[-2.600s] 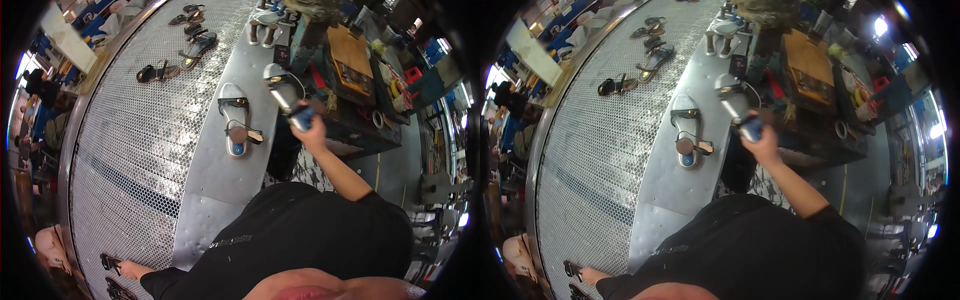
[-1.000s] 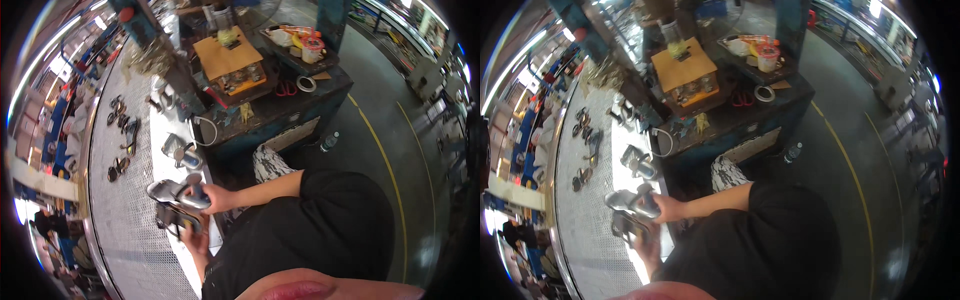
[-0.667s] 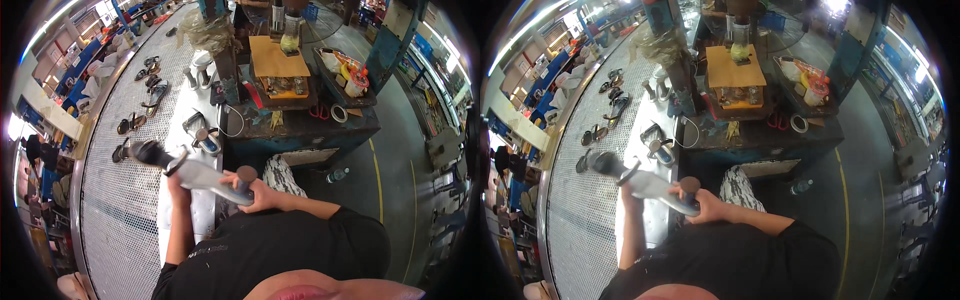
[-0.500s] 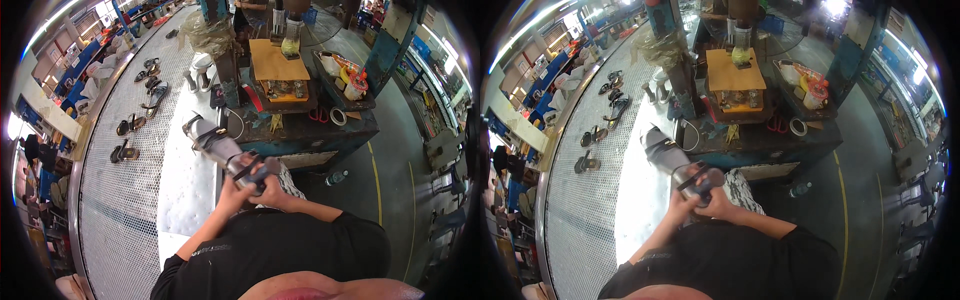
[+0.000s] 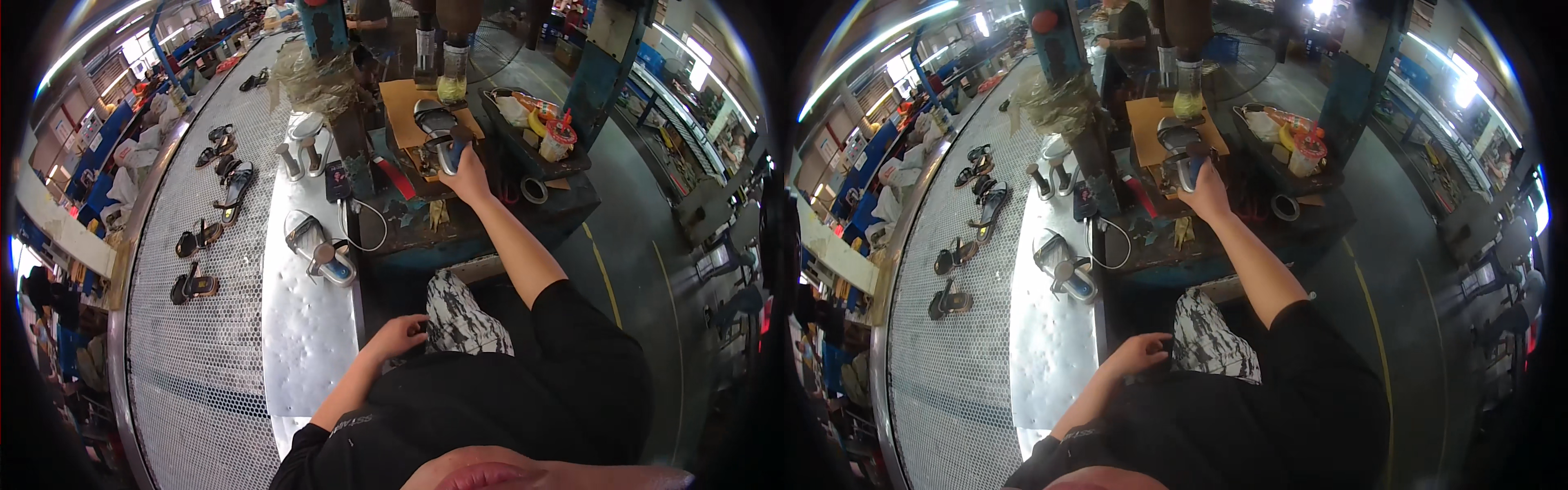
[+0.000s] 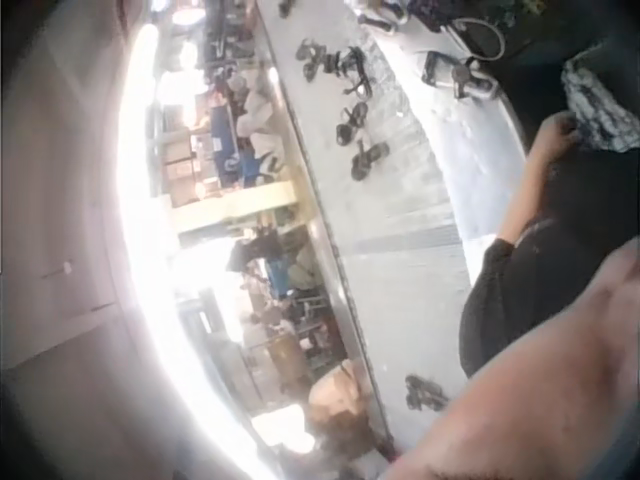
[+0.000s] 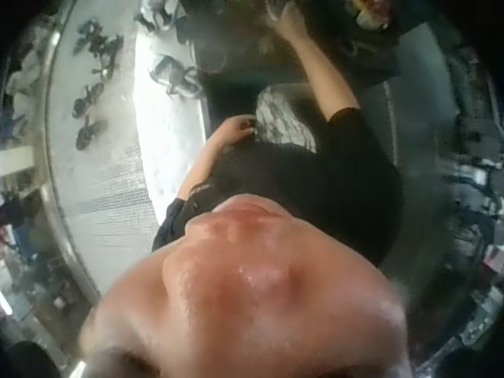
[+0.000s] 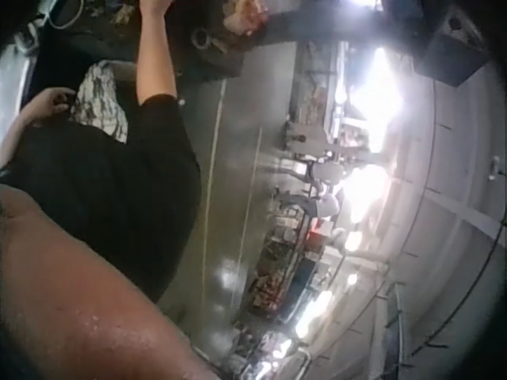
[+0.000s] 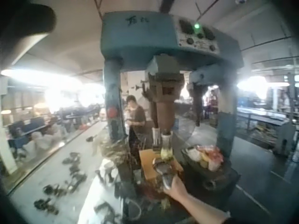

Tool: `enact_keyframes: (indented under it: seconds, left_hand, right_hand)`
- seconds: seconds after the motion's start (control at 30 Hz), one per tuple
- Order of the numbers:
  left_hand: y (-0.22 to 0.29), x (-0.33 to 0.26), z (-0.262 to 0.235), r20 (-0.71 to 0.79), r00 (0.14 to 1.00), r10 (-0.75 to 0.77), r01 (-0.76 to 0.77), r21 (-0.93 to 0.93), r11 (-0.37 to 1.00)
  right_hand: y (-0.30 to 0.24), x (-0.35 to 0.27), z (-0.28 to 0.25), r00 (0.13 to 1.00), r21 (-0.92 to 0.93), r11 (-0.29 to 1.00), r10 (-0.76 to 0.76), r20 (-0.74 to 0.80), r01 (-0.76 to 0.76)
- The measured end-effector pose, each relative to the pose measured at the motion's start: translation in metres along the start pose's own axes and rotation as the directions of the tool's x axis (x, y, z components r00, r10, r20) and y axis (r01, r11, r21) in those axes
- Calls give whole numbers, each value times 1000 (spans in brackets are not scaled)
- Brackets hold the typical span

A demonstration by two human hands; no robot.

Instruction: The person assembles sandals by fitting shoe uppers onto shoe lasts and pressing them under a mechanical press machine.

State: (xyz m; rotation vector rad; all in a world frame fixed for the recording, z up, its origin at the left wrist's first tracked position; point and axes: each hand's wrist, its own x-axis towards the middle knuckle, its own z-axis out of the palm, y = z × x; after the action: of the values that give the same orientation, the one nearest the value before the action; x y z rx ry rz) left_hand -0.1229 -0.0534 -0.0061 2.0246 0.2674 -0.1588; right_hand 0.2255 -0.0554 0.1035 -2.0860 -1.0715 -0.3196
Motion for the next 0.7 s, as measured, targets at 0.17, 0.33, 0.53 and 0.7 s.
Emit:
enact_keyframes:
  seconds: [0.17,0.33,0.53,0.7]
  left_hand:
    - [15,-1,-5,16,985,173,-172,-54,984]
    - [25,2,-10,-61,989,134,-137,-63,988]
    - [27,1,-9,-40,991,128,-131,-61,990]
    - [19,-2,-5,-74,993,97,-99,-28,995]
  right_hand:
    - [12,18,6,998,-100,994,-45,-33,41]
    - [2,58,18,999,-62,998,-31,16,32]
    - [-16,54,5,990,21,999,52,-128,-49]
    - [-28,61,-14,984,59,991,127,-125,-120]
